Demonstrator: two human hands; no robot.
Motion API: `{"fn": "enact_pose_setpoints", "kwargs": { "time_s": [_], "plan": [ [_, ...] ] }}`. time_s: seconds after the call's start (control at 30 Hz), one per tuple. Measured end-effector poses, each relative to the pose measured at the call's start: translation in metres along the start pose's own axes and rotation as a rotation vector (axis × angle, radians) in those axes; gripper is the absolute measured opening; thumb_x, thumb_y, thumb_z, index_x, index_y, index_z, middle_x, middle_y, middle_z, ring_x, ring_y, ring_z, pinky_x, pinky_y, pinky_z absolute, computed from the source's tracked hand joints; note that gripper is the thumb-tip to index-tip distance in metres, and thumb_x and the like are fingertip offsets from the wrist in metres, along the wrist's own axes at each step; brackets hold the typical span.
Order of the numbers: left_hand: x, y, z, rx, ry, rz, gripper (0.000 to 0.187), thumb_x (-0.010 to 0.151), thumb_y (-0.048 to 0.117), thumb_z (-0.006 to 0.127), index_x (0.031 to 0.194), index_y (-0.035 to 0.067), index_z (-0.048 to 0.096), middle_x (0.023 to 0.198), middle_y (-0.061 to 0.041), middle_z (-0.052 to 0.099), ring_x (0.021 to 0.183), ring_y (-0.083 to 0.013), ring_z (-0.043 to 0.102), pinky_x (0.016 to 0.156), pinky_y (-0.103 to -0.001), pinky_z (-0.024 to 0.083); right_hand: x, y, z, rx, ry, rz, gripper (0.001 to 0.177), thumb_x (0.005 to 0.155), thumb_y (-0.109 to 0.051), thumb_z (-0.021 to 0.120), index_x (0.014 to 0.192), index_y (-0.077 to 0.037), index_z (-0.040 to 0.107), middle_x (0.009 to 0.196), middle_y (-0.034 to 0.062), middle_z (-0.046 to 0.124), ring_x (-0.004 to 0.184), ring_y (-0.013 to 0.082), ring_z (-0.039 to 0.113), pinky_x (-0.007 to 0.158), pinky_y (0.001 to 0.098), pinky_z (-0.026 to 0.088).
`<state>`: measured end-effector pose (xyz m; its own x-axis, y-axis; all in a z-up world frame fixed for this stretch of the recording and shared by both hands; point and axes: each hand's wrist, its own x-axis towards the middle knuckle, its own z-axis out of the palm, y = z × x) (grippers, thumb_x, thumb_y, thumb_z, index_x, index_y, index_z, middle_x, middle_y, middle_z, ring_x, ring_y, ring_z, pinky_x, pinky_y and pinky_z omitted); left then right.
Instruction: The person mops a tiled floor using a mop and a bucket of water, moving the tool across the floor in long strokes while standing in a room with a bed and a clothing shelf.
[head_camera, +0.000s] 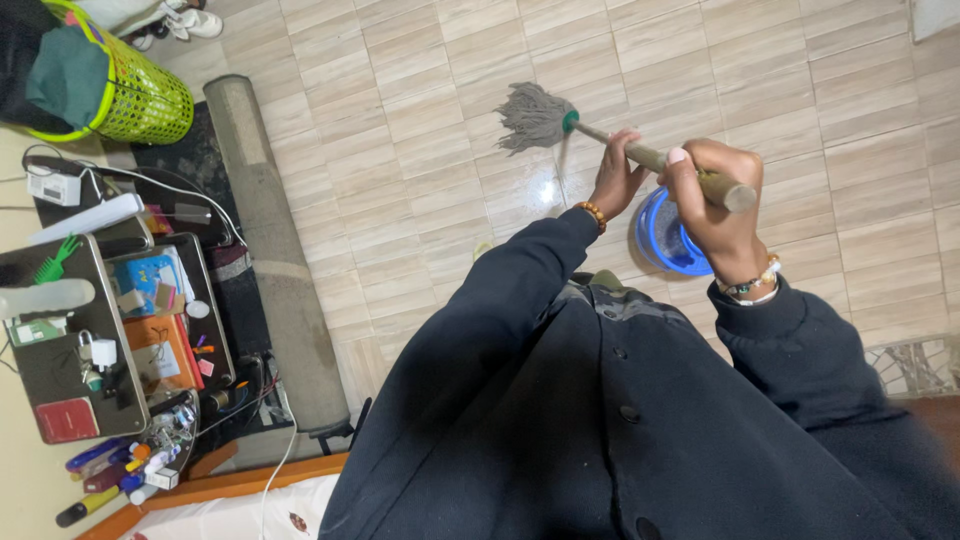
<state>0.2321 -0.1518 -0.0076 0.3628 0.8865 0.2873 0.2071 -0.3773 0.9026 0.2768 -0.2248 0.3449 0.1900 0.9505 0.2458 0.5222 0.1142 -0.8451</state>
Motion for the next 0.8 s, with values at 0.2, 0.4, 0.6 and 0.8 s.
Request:
{"fn": "enact_pose_setpoints", "kwargs": {
  "time_s": [0.2,0.4,0.6,0.8],
  "plan": [
    [0.009,0.028,-0.028,0.110,-0.193,-0.016,0.044,0.081,0.027,0.083,0.115,0.014,0.059,0.118,-0.008,0.062,0.115,-0.0334,0.055,0.099,-0.047,0.042,-0.005,-0.001,-0.013,0.090,0.161,0.056,0.047,0.119,-0.008,0.058,0.073,0.005,0.065,0.072,0.0121,0.068,0.063,0.0147,0.066,0.061,0.0251,0.050],
    [0.020,0.042,-0.057,0.024,-0.322,0.026,0.029,0.081,0.022,0.082,0.100,0.011,0.062,0.100,-0.006,0.069,0.102,-0.0293,0.061,0.089,-0.042,0.050,-0.010,0.013,-0.016,-0.029,0.265,0.008,0.039,0.115,-0.008,0.060,0.079,0.005,0.068,0.077,0.0127,0.072,0.070,0.0161,0.073,0.065,0.0238,0.055],
    [0.022,0.053,-0.085,0.075,-0.338,0.146,0.020,0.077,0.018,0.080,0.086,0.009,0.065,0.086,-0.006,0.070,0.090,-0.0304,0.066,0.081,-0.043,0.051,-0.019,0.000,-0.024,-0.228,0.249,0.087,0.040,0.119,-0.015,0.063,0.087,0.006,0.074,0.082,0.0131,0.075,0.067,0.0150,0.071,0.063,0.0251,0.052],
    [0.017,0.040,-0.095,0.121,-0.403,0.180,0.022,0.077,0.024,0.082,0.077,0.011,0.065,0.078,-0.003,0.069,0.082,-0.0277,0.066,0.078,-0.042,0.051,-0.032,-0.011,-0.014,-0.010,0.254,0.263,0.034,0.117,-0.012,0.057,0.096,0.009,0.073,0.092,0.0154,0.075,0.081,0.0178,0.072,0.079,0.0264,0.056]
  ]
}}
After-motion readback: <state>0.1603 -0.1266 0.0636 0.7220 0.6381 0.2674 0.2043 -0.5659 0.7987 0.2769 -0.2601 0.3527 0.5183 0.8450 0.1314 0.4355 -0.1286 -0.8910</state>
